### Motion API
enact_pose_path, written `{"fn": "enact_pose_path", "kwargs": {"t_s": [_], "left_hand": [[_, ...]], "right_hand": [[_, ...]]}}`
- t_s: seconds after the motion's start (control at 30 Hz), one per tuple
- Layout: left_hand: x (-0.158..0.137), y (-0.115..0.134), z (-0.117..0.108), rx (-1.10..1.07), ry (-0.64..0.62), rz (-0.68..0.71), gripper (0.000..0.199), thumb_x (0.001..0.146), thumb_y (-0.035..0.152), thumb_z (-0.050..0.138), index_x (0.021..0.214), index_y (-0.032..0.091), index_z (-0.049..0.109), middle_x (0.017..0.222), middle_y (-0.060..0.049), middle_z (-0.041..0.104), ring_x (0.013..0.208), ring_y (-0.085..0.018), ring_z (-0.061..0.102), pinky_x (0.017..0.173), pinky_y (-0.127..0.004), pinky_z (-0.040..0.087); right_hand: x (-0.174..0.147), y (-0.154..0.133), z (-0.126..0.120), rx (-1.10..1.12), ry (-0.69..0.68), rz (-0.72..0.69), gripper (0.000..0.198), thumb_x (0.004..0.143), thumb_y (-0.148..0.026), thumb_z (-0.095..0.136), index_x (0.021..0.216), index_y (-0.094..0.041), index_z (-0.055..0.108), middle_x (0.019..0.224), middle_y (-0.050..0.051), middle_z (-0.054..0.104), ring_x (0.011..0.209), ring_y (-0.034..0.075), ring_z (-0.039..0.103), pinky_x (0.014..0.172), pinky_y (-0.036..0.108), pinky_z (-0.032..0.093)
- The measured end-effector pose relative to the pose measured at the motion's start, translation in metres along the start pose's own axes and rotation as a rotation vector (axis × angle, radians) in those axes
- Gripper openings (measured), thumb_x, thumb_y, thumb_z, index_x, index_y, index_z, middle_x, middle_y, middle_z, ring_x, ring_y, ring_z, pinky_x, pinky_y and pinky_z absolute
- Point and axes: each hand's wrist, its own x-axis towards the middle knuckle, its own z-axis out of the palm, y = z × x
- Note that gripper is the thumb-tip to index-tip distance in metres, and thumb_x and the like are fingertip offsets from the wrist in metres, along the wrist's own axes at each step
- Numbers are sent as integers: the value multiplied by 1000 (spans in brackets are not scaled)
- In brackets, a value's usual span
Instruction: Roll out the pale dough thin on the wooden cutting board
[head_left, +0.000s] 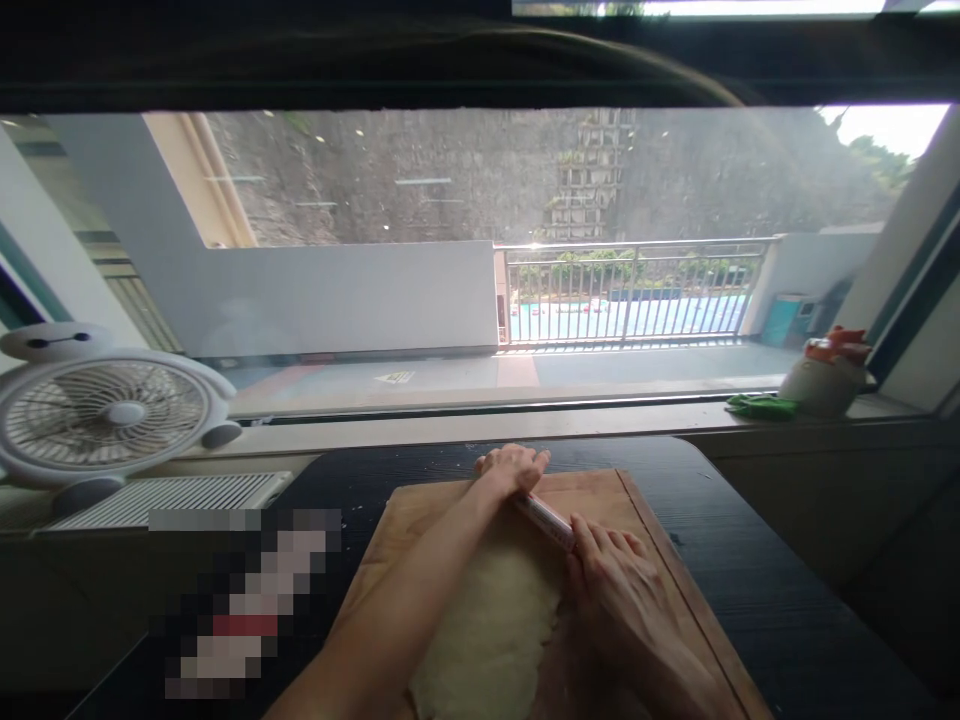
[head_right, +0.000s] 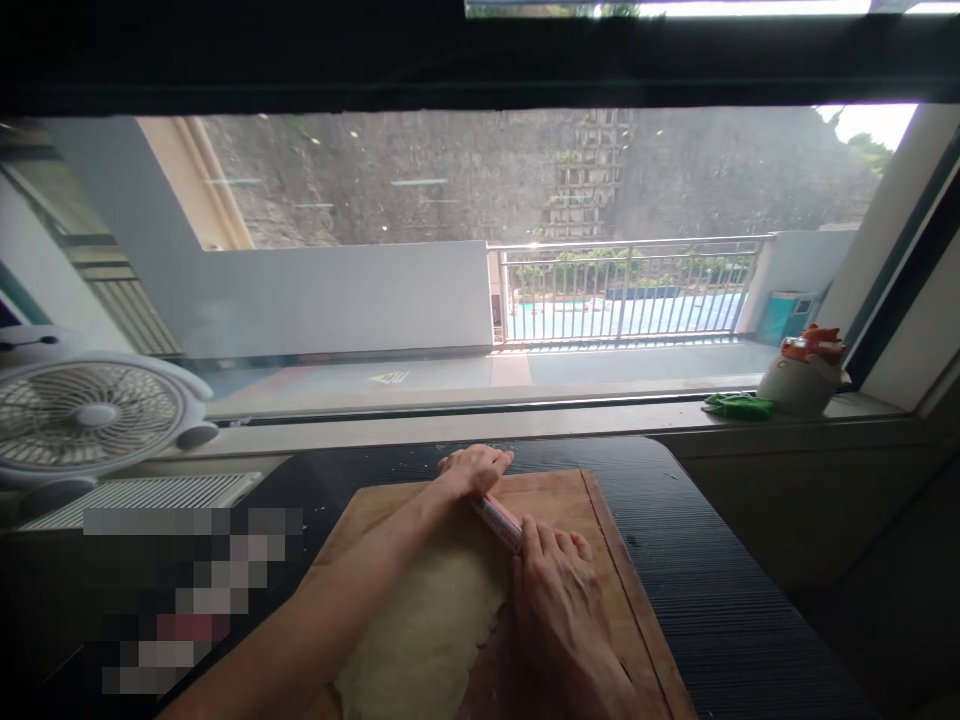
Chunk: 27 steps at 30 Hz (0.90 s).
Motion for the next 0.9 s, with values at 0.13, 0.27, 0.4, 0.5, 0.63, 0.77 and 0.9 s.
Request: {"fn": "enact_pose_path", "kwargs": {"t_s": [0.13, 0.27, 0.4, 0.5, 0.63, 0.77, 0.9], "left_hand": [[5, 6, 3, 15, 62, 22, 63, 89, 56, 15, 102, 21, 65, 111, -11, 62, 96, -25, 57, 82, -44, 40], [-28, -9, 3, 47, 115, 110, 48, 91, 45, 25, 89, 22, 67, 102, -6, 66, 102, -22, 54, 91, -42, 37], [-98, -32, 3, 68, 312, 236, 39, 92, 33, 26, 107, 24, 61, 117, -4, 61, 116, -21, 47, 102, -41, 30], [-150, -42, 5, 87, 342, 242, 41, 92, 36, 26, 120, 25, 53, 126, -4, 55, 115, -21, 49, 99, -39, 35], [-173, -42, 8, 111, 320, 234, 42, 91, 38, 28, 125, 26, 50, 130, -4, 52, 115, -23, 49, 97, -39, 39], [-135, -29, 7, 91, 288, 242, 42, 92, 37, 23, 114, 24, 57, 122, -4, 57, 115, -21, 48, 99, -37, 37], [-73, -14, 5, 103, 103, 227, 41, 91, 39, 25, 117, 24, 54, 129, -6, 52, 124, -23, 39, 102, -43, 32]], "right_hand": [[0, -2, 1, 54, -16, 13, 36, 87, -21, 41, 123, -18, 48, 112, 5, 60, 95, 20, 54, 88, 35, 37], [-10, -10, 3, 65, 32, -22, 43, 85, -21, 43, 128, -18, 43, 122, 5, 55, 103, 21, 52, 95, 38, 33], [-25, -18, 5, 70, 142, -94, 50, 83, -25, 46, 132, -18, 40, 130, 6, 50, 117, 22, 43, 99, 37, 32], [-34, -19, 5, 56, 195, -179, 52, 83, -27, 47, 133, -16, 39, 133, 7, 46, 122, 23, 39, 101, 37, 30], [-29, -14, 5, 99, 186, -171, 47, 84, -27, 46, 130, -18, 43, 133, 6, 47, 123, 21, 39, 103, 36, 29], [-5, -6, 8, 150, 118, -150, 40, 84, -24, 46, 124, -18, 49, 121, 5, 56, 111, 19, 48, 99, 35, 32], [15, -1, 8, 120, 24, -56, 31, 86, -28, 45, 115, -19, 54, 105, 5, 62, 97, 20, 53, 91, 34, 36]]}}
